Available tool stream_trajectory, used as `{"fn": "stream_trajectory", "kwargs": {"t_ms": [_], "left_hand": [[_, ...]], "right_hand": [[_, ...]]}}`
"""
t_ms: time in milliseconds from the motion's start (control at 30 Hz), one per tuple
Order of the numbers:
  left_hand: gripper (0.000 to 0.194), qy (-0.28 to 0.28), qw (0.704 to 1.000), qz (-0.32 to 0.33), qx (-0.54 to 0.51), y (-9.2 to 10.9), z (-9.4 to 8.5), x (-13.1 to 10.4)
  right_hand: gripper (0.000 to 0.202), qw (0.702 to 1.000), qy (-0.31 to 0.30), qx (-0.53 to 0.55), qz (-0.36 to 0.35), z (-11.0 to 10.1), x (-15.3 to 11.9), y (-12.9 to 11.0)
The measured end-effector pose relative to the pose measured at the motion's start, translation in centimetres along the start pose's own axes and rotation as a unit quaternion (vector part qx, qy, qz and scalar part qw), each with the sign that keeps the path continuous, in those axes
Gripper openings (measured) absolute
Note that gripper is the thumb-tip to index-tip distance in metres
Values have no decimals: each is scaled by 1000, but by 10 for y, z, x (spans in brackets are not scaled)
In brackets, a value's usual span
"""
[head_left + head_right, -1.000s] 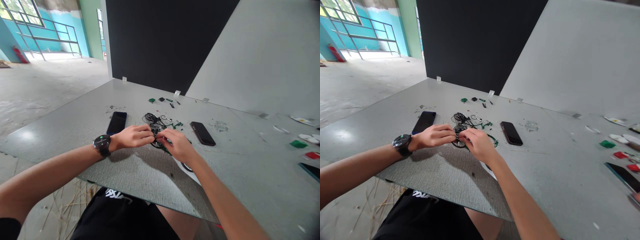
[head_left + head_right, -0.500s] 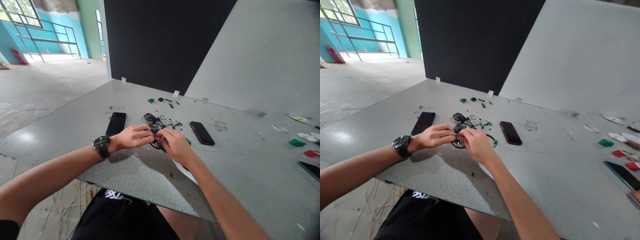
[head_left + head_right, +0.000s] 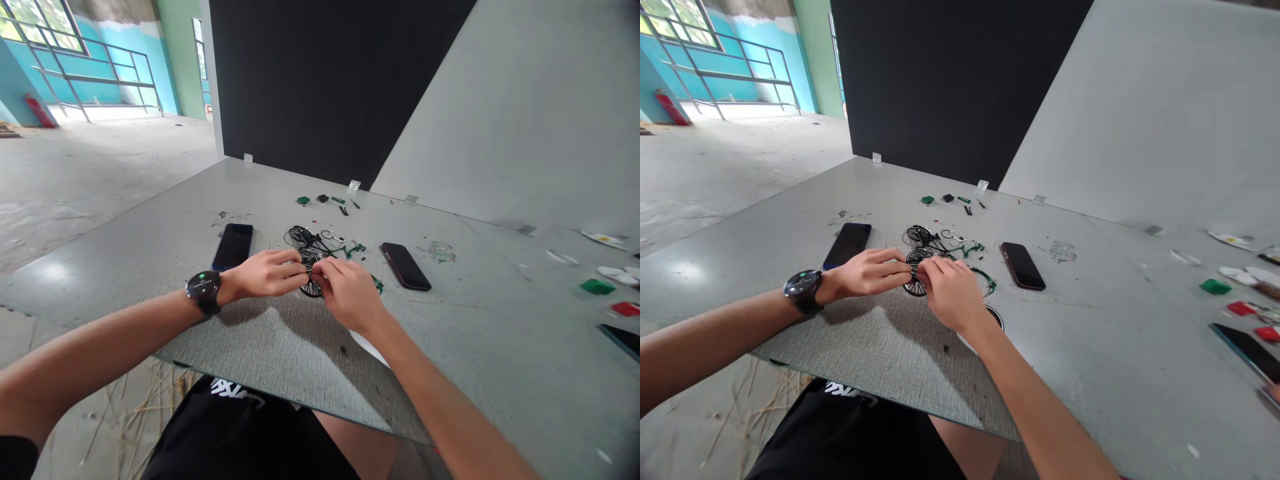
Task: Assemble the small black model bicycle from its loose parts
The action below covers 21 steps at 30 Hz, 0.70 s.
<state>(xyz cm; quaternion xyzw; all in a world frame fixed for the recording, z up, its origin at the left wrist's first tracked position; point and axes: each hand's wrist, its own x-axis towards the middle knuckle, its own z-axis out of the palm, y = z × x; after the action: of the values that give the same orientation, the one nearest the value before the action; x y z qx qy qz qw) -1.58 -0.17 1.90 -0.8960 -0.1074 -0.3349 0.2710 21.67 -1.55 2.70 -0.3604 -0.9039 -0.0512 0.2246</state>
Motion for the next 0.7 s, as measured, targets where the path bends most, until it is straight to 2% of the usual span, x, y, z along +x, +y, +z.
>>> {"fn": "stream_trajectory", "kwargs": {"t_ms": [100, 200, 367, 433, 500, 567, 633, 700], "left_hand": [[17, -11, 998, -41, -39, -1, 4, -2], [16, 1, 985, -97, -142, -2, 10, -6], [12, 26, 937, -191, -292, -2, 14, -9], [12, 22, 905, -258, -337, -2, 14, -9], [20, 17, 845, -345, -409, -3, 15, -7], [31, 15, 754, -422, -503, -3, 18, -5], [38, 28, 666, -462, -585, -3, 22, -3], [42, 38, 597, -475, -646, -2, 25, -2]], "right_hand": [[15, 998, 1, 58, 10, -3, 1, 1], [17, 994, -12, 104, -23, -7, 2, 6], [17, 990, -13, 135, -35, -5, -1, 10], [16, 984, -9, 176, -17, -2, 0, 9], [17, 973, 3, 230, 18, 0, 0, 8], [21, 957, 18, 283, 55, 2, 1, 6], [25, 939, 28, 332, 83, 3, 2, 5], [27, 917, 35, 385, 96, 5, 1, 4]]}}
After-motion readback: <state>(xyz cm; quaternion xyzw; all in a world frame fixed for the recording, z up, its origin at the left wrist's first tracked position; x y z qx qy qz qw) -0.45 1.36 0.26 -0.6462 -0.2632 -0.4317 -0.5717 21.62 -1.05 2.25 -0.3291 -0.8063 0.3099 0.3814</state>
